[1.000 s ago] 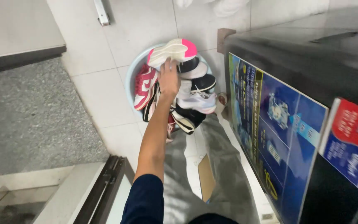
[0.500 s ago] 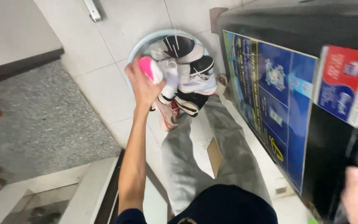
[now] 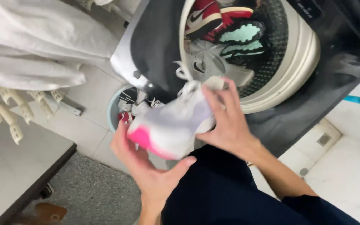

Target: Load multiple pairs of shoes from a laundry basin into a top-loading washing machine.

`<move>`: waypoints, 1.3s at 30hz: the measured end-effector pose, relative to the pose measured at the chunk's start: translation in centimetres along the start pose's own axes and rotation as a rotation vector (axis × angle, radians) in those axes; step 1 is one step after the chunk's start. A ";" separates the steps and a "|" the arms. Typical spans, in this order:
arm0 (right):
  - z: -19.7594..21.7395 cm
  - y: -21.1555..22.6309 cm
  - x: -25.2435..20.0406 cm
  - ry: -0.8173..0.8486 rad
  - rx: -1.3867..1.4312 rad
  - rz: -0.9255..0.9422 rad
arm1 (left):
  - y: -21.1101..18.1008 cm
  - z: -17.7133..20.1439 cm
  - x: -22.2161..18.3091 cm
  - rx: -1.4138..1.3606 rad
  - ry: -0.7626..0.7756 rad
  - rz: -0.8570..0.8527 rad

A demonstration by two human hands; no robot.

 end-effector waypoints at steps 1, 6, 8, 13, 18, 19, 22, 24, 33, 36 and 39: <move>0.9 -3.3 0.7 0.097 0.023 -0.215 | 0.0 -1.8 1.1 0.095 0.108 -0.035; 0.6 -20.6 3.4 0.380 0.013 -0.669 | 4.5 -8.0 2.7 0.567 0.353 -0.039; -3.6 -27.3 3.2 0.617 -0.075 -0.777 | 6.4 -9.5 1.9 0.748 0.419 -0.108; -17.7 -38.3 -2.5 1.076 -0.109 -0.535 | 7.8 -9.9 1.0 0.771 0.460 -0.057; -25.4 -38.5 -7.5 1.284 -0.197 -0.410 | 10.1 -9.4 -0.3 0.746 0.454 0.127; -25.5 -37.7 -7.6 1.359 -0.230 -0.541 | 10.1 -9.2 -0.6 0.746 0.452 0.148; -31.0 -41.3 -11.1 1.345 -0.276 -0.668 | 10.5 -9.5 -0.2 0.732 0.436 0.164; -35.1 -44.3 -15.0 1.284 -0.274 -0.667 | 9.9 -9.4 -0.7 0.724 0.435 0.183; -33.5 -45.5 -14.0 1.157 -0.253 -0.658 | 13.1 -8.1 -3.0 0.674 0.374 0.110; -28.9 -44.8 -8.9 1.264 -0.327 -0.557 | 18.1 -6.6 -4.5 0.607 0.201 -0.062; -21.4 -40.1 -6.1 1.210 -0.282 -0.322 | 26.0 -2.5 -6.6 0.598 0.021 0.087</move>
Point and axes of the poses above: each hand's wrist, its own x-axis towards the middle knuckle, its own z-axis out of the back of the hand, y = z × x, the point moved 5 cm from there along x, towards the middle knuckle, and after that the axes turned 1 degree about x, right-handed, at the moved point
